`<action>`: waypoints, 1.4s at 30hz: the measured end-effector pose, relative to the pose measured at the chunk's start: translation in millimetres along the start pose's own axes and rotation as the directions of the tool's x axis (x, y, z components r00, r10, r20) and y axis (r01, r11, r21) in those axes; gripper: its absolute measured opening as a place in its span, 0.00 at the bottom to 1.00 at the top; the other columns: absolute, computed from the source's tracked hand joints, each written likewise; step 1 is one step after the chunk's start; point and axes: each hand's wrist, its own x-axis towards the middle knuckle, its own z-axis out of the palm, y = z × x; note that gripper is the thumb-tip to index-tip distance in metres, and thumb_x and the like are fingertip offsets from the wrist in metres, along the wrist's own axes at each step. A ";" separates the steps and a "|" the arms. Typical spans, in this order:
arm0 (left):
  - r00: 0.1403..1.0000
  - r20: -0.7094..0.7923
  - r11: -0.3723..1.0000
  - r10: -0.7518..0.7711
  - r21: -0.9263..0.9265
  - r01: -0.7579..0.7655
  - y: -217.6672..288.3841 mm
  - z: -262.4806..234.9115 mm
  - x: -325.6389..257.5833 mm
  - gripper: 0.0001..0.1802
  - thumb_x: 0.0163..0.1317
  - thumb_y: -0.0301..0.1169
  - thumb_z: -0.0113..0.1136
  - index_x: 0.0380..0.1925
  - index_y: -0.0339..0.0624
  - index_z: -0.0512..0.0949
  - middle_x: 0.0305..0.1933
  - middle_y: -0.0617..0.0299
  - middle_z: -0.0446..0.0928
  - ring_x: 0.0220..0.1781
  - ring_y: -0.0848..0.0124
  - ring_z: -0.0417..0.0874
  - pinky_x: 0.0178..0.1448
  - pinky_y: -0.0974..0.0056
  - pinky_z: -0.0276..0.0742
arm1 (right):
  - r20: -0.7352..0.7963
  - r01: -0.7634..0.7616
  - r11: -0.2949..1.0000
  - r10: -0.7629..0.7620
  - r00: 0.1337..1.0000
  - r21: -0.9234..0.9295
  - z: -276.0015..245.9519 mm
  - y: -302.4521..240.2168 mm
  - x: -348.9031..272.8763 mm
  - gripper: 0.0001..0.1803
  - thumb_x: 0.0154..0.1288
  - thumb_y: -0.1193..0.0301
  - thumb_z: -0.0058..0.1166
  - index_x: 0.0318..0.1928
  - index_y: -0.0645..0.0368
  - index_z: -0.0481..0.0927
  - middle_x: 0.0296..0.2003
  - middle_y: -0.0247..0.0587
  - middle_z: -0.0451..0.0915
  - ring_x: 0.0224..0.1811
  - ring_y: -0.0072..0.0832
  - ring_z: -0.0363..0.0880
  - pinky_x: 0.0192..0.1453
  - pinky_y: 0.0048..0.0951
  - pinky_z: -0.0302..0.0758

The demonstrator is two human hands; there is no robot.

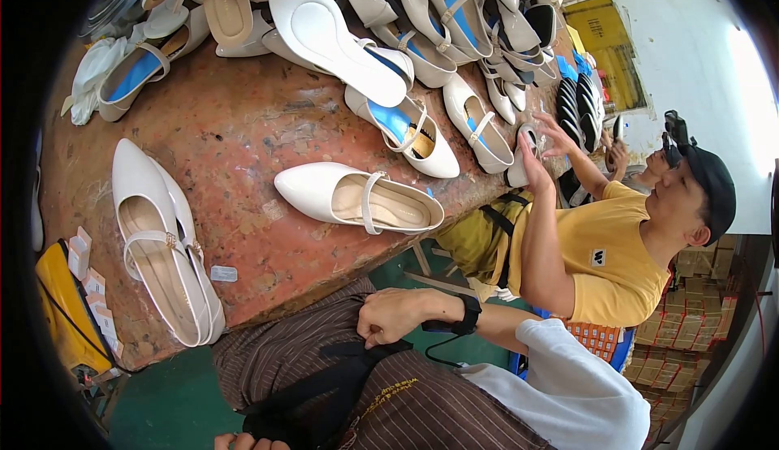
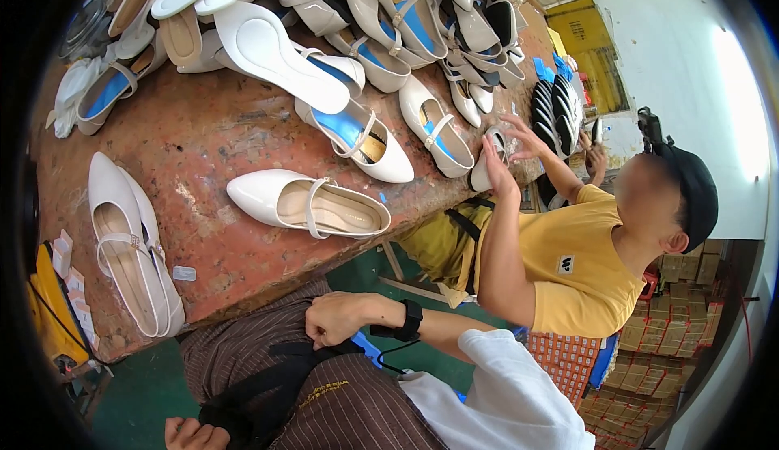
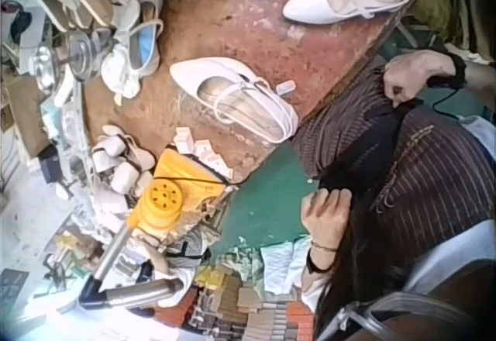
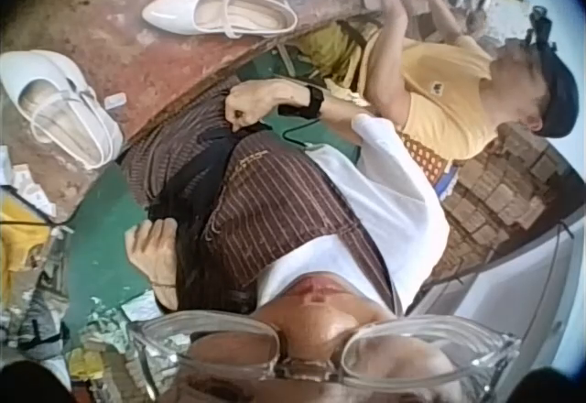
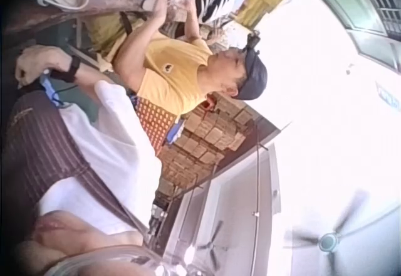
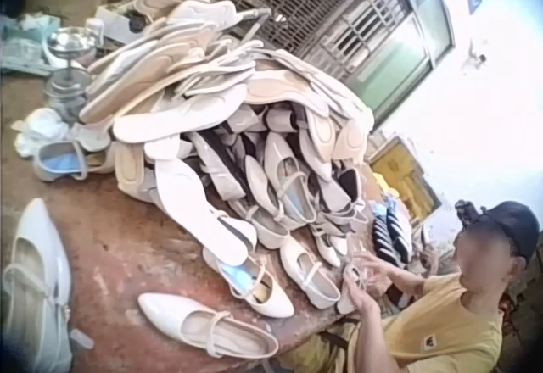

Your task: The recorder is assembling and inspecting white Mary Jane style shoes, including applying insoles and using a heat lamp to dry or bond components.

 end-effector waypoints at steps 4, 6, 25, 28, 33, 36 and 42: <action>1.000 -0.019 1.000 -0.003 -0.014 0.003 0.5 -0.4 0.4 0.07 0.41 0.35 0.54 0.18 0.46 0.69 0.19 0.62 0.63 0.25 0.66 0.71 0.36 0.60 0.67 | 0.004 0.000 1.000 -0.001 1.000 0.004 0.0 -0.2 0.1 0.12 0.58 0.64 0.61 0.25 0.60 0.83 0.22 0.48 0.80 0.31 0.47 0.80 0.37 0.44 0.71; 1.000 -0.012 1.000 -0.006 -0.016 0.006 0.6 -0.2 0.6 0.07 0.41 0.35 0.54 0.18 0.46 0.69 0.19 0.62 0.63 0.25 0.66 0.71 0.36 0.60 0.67 | -0.002 0.002 1.000 -0.002 1.000 -0.001 0.2 -0.1 0.2 0.12 0.59 0.63 0.61 0.25 0.60 0.83 0.22 0.48 0.80 0.31 0.47 0.80 0.37 0.44 0.71; 1.000 -0.010 0.999 0.007 0.039 -0.007 -0.8 1.2 1.2 0.05 0.44 0.31 0.55 0.17 0.47 0.70 0.19 0.64 0.64 0.26 0.68 0.71 0.36 0.61 0.67 | -0.036 0.064 0.998 -0.064 0.997 -0.003 5.0 8.3 -0.2 0.13 0.60 0.63 0.60 0.25 0.60 0.82 0.20 0.50 0.78 0.30 0.48 0.79 0.36 0.44 0.70; 1.000 -0.012 0.999 0.007 0.045 -0.007 -2.2 2.8 -1.1 0.07 0.43 0.34 0.57 0.17 0.47 0.70 0.19 0.64 0.65 0.26 0.67 0.72 0.36 0.60 0.67 | -0.061 0.099 0.987 -0.092 0.994 0.123 11.5 19.8 -5.4 0.16 0.64 0.61 0.59 0.28 0.62 0.82 0.20 0.47 0.78 0.27 0.43 0.79 0.35 0.41 0.70; 0.987 0.060 0.988 -0.152 -0.018 0.153 -9.7 9.2 -12.0 0.12 0.41 0.40 0.61 0.18 0.47 0.70 0.18 0.61 0.66 0.26 0.61 0.73 0.36 0.57 0.68 | -0.022 0.120 0.858 -0.126 0.992 0.499 26.3 34.8 -26.7 0.18 0.73 0.57 0.53 0.35 0.60 0.78 0.25 0.31 0.77 0.31 0.18 0.71 0.36 0.30 0.69; 0.904 0.308 0.954 -0.297 0.049 0.296 -18.7 17.8 -23.9 0.09 0.34 0.35 0.67 0.17 0.46 0.79 0.21 0.58 0.80 0.29 0.58 0.83 0.43 0.56 0.77 | -0.020 0.050 0.810 -0.047 0.999 0.584 31.6 28.9 -36.5 0.16 0.73 0.59 0.53 0.35 0.59 0.78 0.27 0.26 0.72 0.35 0.15 0.67 0.40 0.25 0.67; 0.742 0.450 0.830 -0.497 -0.004 0.558 -34.0 59.4 -66.1 0.09 0.33 0.34 0.65 0.17 0.44 0.82 0.23 0.52 0.80 0.31 0.53 0.84 0.41 0.54 0.79 | -0.037 -0.052 0.677 0.117 0.992 0.734 24.4 -6.4 -6.2 0.15 0.71 0.61 0.56 0.31 0.59 0.78 0.26 0.23 0.69 0.33 0.12 0.63 0.38 0.22 0.64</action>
